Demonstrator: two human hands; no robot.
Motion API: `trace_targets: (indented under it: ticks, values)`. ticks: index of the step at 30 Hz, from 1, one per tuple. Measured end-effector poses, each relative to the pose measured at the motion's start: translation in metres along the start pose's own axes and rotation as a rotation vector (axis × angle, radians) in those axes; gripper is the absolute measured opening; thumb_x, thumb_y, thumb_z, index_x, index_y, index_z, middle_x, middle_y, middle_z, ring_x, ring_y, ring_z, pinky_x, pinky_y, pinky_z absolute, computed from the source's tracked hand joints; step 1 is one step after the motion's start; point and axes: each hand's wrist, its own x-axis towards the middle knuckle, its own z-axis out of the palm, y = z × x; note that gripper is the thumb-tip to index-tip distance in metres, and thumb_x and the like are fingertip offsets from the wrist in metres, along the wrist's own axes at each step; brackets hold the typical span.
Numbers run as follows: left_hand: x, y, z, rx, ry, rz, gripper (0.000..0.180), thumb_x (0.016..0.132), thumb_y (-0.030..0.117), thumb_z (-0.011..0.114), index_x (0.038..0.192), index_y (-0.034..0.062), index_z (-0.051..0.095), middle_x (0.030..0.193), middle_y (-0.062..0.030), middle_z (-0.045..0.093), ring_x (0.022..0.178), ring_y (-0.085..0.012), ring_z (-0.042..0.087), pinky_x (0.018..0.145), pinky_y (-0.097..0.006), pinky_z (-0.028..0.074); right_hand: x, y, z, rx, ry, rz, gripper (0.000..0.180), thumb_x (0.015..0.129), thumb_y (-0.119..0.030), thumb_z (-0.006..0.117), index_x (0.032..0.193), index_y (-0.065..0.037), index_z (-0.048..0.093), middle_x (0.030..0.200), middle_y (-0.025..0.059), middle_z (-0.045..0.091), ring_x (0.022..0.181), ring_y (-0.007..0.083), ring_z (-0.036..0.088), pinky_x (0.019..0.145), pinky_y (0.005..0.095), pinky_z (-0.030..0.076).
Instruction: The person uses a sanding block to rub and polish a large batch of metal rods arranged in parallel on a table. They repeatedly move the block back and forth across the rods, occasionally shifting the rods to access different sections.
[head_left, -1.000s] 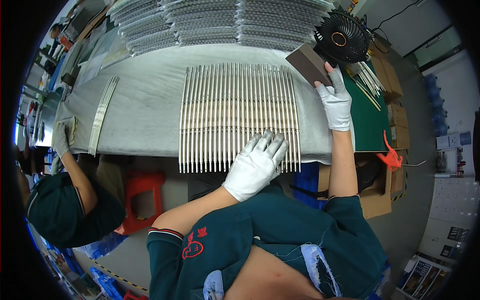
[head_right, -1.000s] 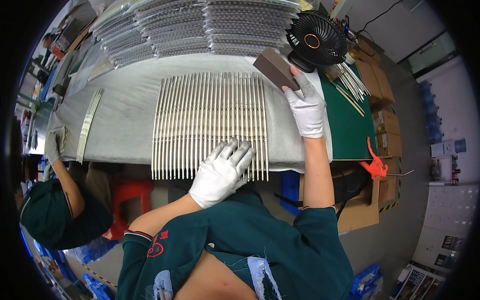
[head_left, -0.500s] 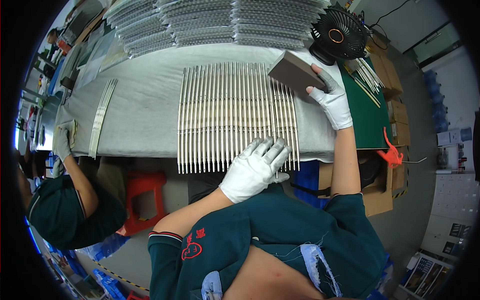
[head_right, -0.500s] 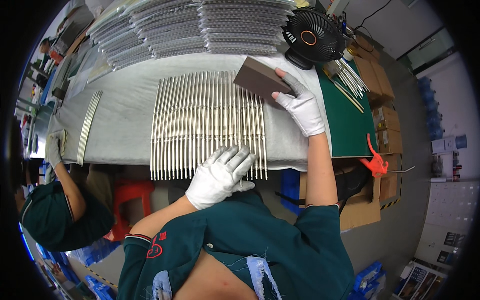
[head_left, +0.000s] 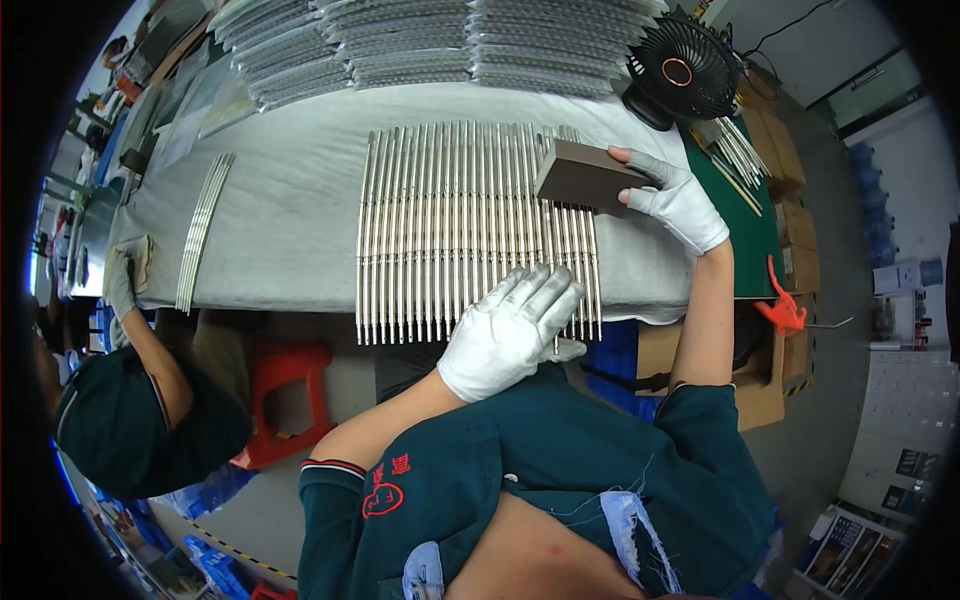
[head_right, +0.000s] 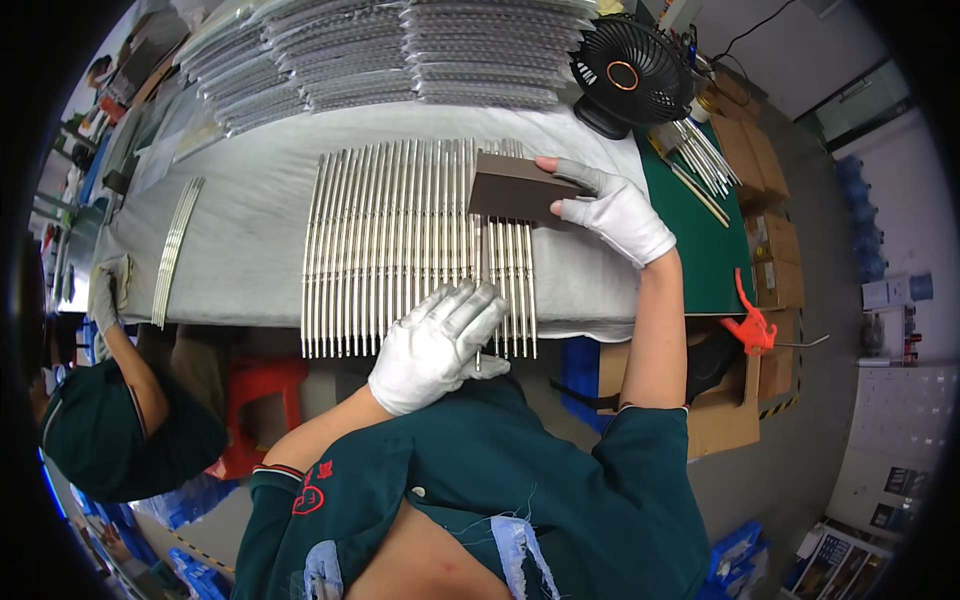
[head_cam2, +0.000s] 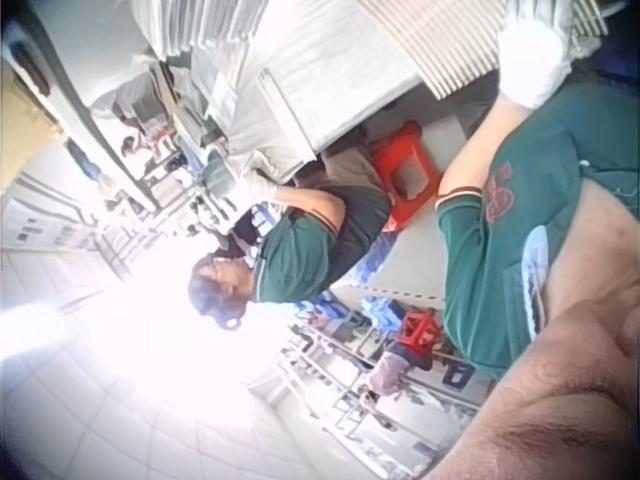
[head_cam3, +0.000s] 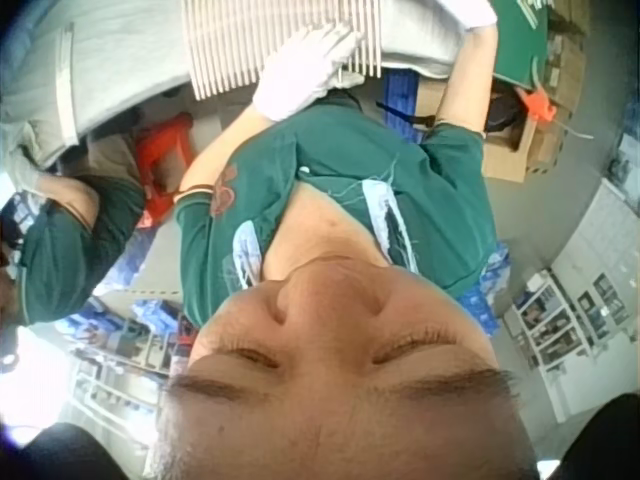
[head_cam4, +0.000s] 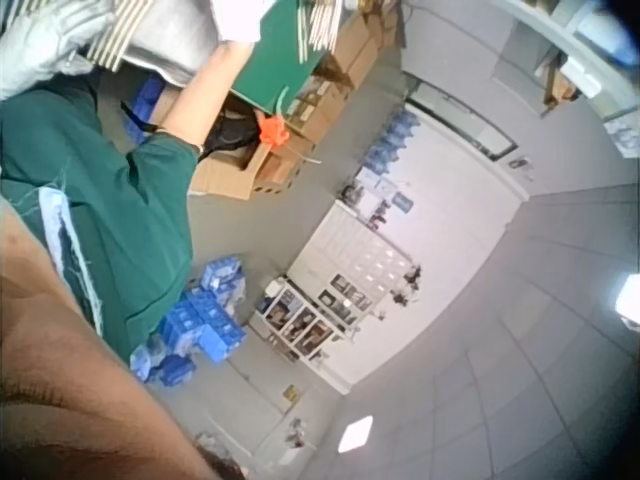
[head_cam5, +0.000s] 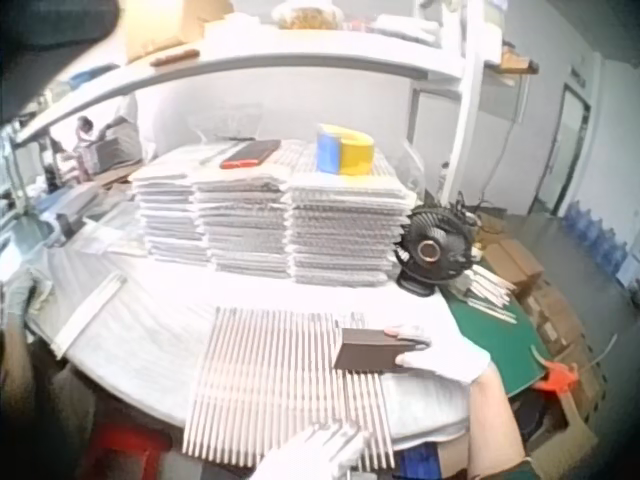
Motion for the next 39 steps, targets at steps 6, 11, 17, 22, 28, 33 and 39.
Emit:
trace_targets:
  ticks: [6, 11, 17, 22, 28, 33, 39]
  values:
    - [0.000, 0.000, 0.003, 0.020, -0.021, -0.001, 0.070, 0.075, 0.046, 0.074, 0.128, 0.0044, 0.056, 0.127, -0.0153, 0.059, 0.118, -0.0338, 0.058, 0.102, -0.045, 0.046, 0.011, 0.005, 0.043, -0.007, -0.014, -0.207, 0.049, 0.088, 0.004, 0.065, 0.136, -0.006, 0.059, 0.136, 0.0072, 0.061, 0.119, 0.0134, 0.058, 0.103, 0.0258, 0.046]
    - [-0.002, 0.002, 0.003, 0.050, -0.081, -0.023, 0.067, 0.079, 0.048, 0.071, 0.129, 0.0068, 0.056, 0.130, -0.0122, 0.058, 0.121, -0.0325, 0.056, 0.104, -0.045, 0.045, 0.011, 0.006, -0.013, -0.117, 0.080, -0.216, 0.055, 0.085, 0.001, 0.069, 0.138, -0.007, 0.058, 0.136, 0.0058, 0.059, 0.117, 0.0126, 0.057, 0.103, 0.0269, 0.046]
    - [-0.003, 0.003, 0.008, 0.124, -0.186, -0.013, 0.075, 0.080, 0.054, 0.068, 0.136, 0.0073, 0.053, 0.132, -0.0136, 0.057, 0.125, -0.0330, 0.053, 0.108, -0.048, 0.041, 0.056, -0.028, 0.017, -0.021, 0.082, -0.413, 0.067, 0.084, -0.018, 0.077, 0.145, -0.010, 0.050, 0.141, 0.0090, 0.055, 0.124, 0.0174, 0.054, 0.108, 0.0291, 0.041]
    - [0.006, 0.007, -0.002, 0.099, -0.287, -0.033, 0.081, 0.080, 0.056, 0.067, 0.143, 0.0079, 0.046, 0.141, -0.0155, 0.050, 0.131, -0.0364, 0.047, 0.111, -0.049, 0.036, 0.131, -0.017, 0.046, -0.034, -0.162, -0.213, 0.066, 0.089, -0.031, 0.073, 0.147, -0.015, 0.048, 0.138, 0.0079, 0.058, 0.125, 0.0155, 0.054, 0.109, 0.0279, 0.039]
    - [0.004, 0.005, 0.005, 0.071, -0.285, -0.035, 0.076, 0.085, 0.050, 0.065, 0.144, 0.0068, 0.044, 0.143, -0.0167, 0.047, 0.133, -0.0377, 0.044, 0.112, -0.049, 0.036, 0.162, 0.000, 0.045, 0.033, -0.246, -0.149, 0.068, 0.088, -0.034, 0.074, 0.148, -0.016, 0.048, 0.136, 0.0075, 0.059, 0.125, 0.0156, 0.054, 0.108, 0.0272, 0.040]
    - [0.004, 0.004, 0.004, 0.065, -0.294, -0.032, 0.068, 0.089, 0.045, 0.063, 0.142, 0.0051, 0.046, 0.143, -0.0167, 0.048, 0.134, -0.0366, 0.044, 0.112, -0.048, 0.036, 0.162, 0.000, 0.039, -0.017, -0.234, -0.190, 0.072, 0.086, -0.039, 0.075, 0.149, -0.016, 0.046, 0.141, 0.0064, 0.056, 0.129, 0.0168, 0.052, 0.111, 0.0293, 0.038]
    - [0.025, 0.005, 0.012, -0.030, -0.287, 0.199, 0.070, 0.087, 0.045, 0.064, 0.142, 0.0048, 0.047, 0.143, -0.0155, 0.048, 0.133, -0.0364, 0.046, 0.114, -0.047, 0.035, 0.150, 0.000, 0.024, -0.030, -0.154, -0.163, 0.067, 0.089, -0.032, 0.073, 0.148, -0.014, 0.046, 0.139, 0.0073, 0.057, 0.125, 0.0158, 0.055, 0.110, 0.0275, 0.040]
